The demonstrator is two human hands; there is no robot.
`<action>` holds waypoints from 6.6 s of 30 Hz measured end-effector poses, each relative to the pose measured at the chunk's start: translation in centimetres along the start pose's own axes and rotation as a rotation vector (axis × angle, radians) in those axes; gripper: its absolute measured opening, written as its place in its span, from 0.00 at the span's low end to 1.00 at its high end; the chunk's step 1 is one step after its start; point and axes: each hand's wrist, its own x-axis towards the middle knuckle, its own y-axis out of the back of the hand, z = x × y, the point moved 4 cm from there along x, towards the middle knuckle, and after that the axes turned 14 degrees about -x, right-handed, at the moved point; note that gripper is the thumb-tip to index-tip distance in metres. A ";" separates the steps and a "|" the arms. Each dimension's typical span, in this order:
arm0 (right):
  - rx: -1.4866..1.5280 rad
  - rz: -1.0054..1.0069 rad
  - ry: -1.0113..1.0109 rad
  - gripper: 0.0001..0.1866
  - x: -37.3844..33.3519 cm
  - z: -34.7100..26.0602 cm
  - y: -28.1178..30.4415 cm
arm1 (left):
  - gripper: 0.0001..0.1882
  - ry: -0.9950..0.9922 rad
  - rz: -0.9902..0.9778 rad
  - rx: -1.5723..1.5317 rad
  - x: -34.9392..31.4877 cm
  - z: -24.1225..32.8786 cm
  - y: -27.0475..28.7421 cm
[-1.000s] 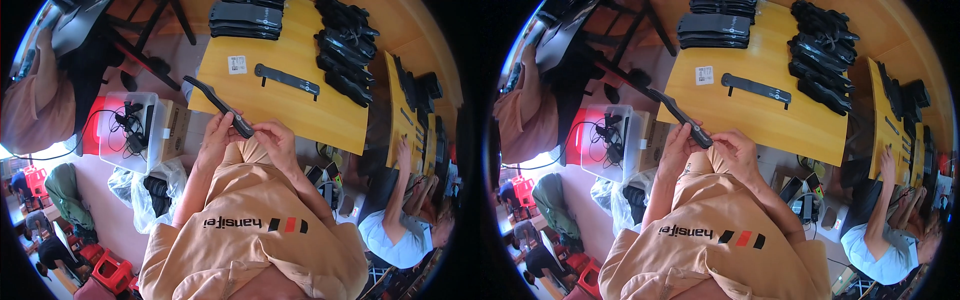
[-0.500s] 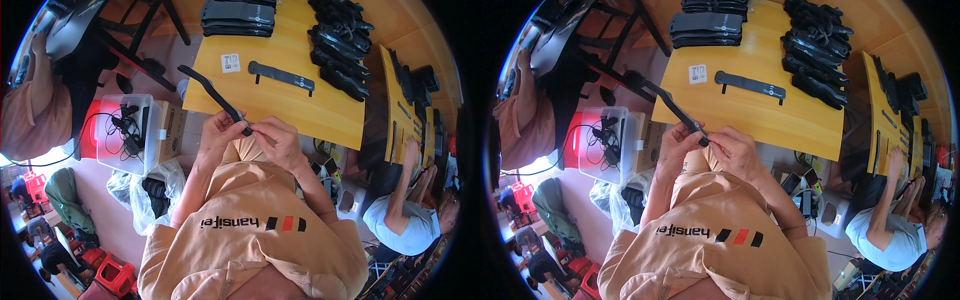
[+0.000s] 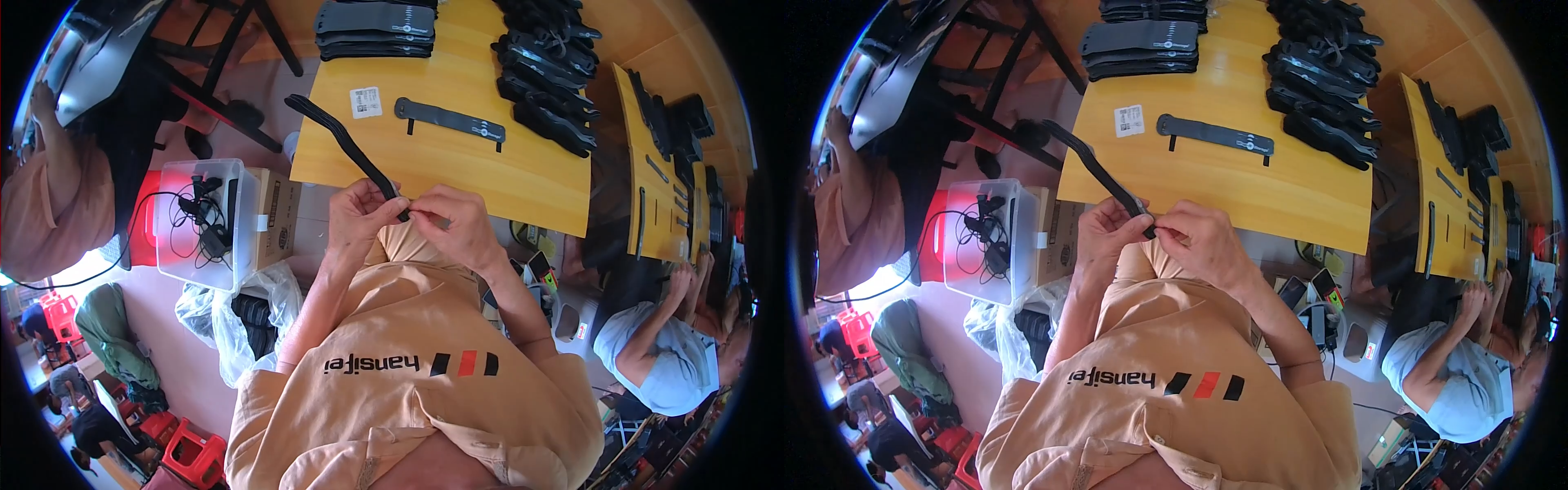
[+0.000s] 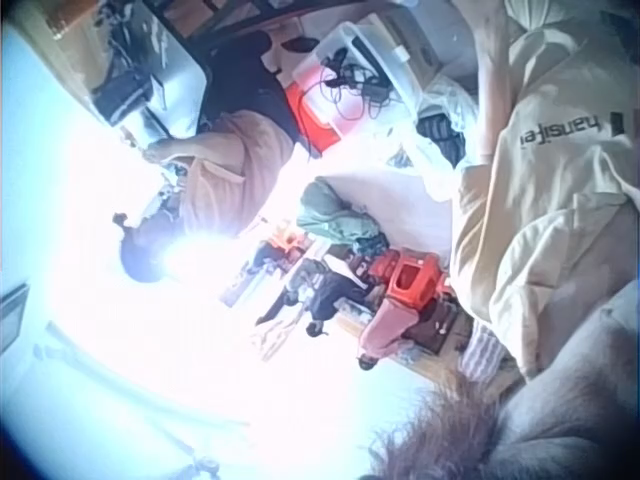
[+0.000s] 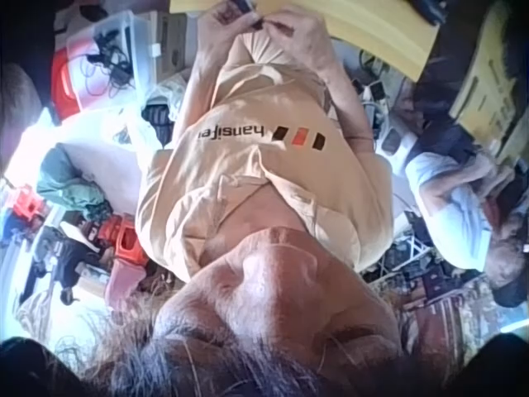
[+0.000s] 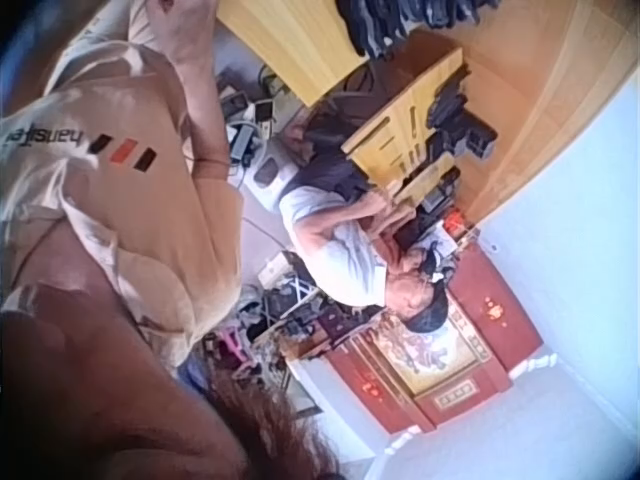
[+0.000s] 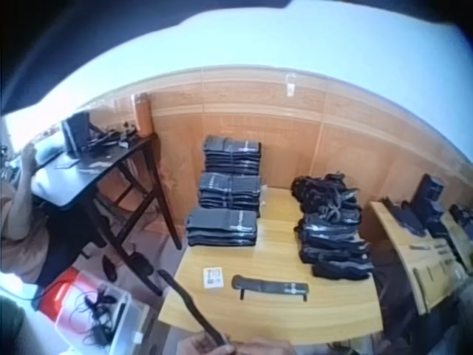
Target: Threading small plastic buckles and components onto black elastic straps at a workshop table.
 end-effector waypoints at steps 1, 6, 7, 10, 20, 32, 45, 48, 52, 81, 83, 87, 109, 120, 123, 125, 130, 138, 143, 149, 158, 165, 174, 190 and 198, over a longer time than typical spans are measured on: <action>-0.001 0.001 -0.001 0.04 0.0 -0.1 0.1 | 0.13 0.001 -0.002 0.000 0.0 0.0 -0.1; 0.099 -0.053 -0.120 0.05 0.2 0.2 0.4 | 0.13 -0.037 0.004 0.008 0.1 0.3 -0.6; 0.098 -0.051 -0.121 0.05 0.2 0.2 0.5 | 0.13 -0.037 0.002 0.007 0.1 0.3 -0.7; 0.098 -0.055 -0.128 0.05 0.1 0.3 0.4 | 0.13 -0.025 -0.004 0.026 0.1 0.2 -0.7; 0.066 0.000 -0.153 0.05 0.3 0.9 0.2 | 0.14 -0.025 0.004 0.032 0.7 0.2 -1.1; -0.078 0.148 0.025 0.07 -0.3 -0.2 0.2 | 0.19 -0.041 -0.054 -0.011 0.4 -0.4 -1.3; -0.021 0.157 0.010 0.06 -0.2 0.5 0.4 | 0.19 0.005 -0.051 -0.066 0.6 -0.8 -1.5; -0.051 0.186 0.034 0.07 -0.4 0.2 0.5 | 0.18 0.024 -0.047 -0.059 0.5 -0.8 -1.5; -0.093 0.191 0.075 0.08 -0.4 0.0 0.6 | 0.18 0.043 -0.058 -0.080 0.5 -0.9 -1.3; -0.174 0.165 0.127 0.10 -0.7 0.2 0.1 | 0.23 0.038 -0.145 -0.011 0.4 -0.5 -1.2; -0.160 0.139 0.132 0.09 -0.6 0.5 0.1 | 0.23 0.041 -0.164 0.014 0.5 -0.7 -0.9; -0.126 0.081 0.116 0.09 -0.1 0.7 -0.4 | 0.19 0.069 -0.155 -0.003 0.8 -0.6 -0.7; 0.054 -0.056 -0.039 0.03 0.2 1.0 -0.7 | 0.17 0.070 -0.218 0.621 -0.1 1.5 -1.3; 0.052 -0.152 0.042 0.04 1.2 0.3 -1.2 | 0.14 0.130 -0.316 0.551 -0.3 1.9 -0.5; 0.051 -0.137 0.116 0.06 1.5 0.1 -1.2 | 0.15 0.217 -0.176 0.591 -0.5 2.6 -0.3; 0.069 -0.216 0.089 0.07 1.7 -0.7 -0.5 | 0.15 0.205 -0.184 0.604 -0.6 3.0 0.0; -0.019 -0.331 0.137 0.11 2.0 -1.8 0.0 | 0.16 0.209 -0.225 0.594 -1.2 4.1 -0.4; 0.232 -0.587 0.154 0.09 2.2 -2.7 0.2 | 0.17 0.400 -0.302 0.415 -2.4 5.1 -1.0; 0.486 -0.638 0.028 0.08 1.9 -2.5 0.0 | 0.16 0.385 -0.330 0.351 -3.1 5.9 -1.6; 0.912 -0.569 -0.254 0.10 0.9 -1.6 -1.8 | 0.16 0.264 -0.289 0.211 -3.0 4.7 -1.2; 1.243 -0.451 -0.389 0.12 1.2 -1.3 -2.5 | 0.17 0.116 -0.241 0.024 -2.5 3.9 -1.1; 1.224 -0.434 -0.342 0.11 1.6 -0.4 -2.9 | 0.17 0.108 -0.134 0.358 -2.6 4.8 -1.7; 0.228 -0.105 0.086 0.12 1.9 -3.3 -1.3 | 0.17 0.073 -0.035 0.314 -2.8 4.8 -0.9; 1.198 0.017 -0.692 0.20 0.6 2.2 -0.2 | 0.16 0.304 -0.192 -0.322 -3.2 2.8 0.5; 1.232 0.723 -0.671 0.27 1.6 9.7 14.0 | 0.16 0.361 -0.257 -0.373 -5.0 5.0 2.9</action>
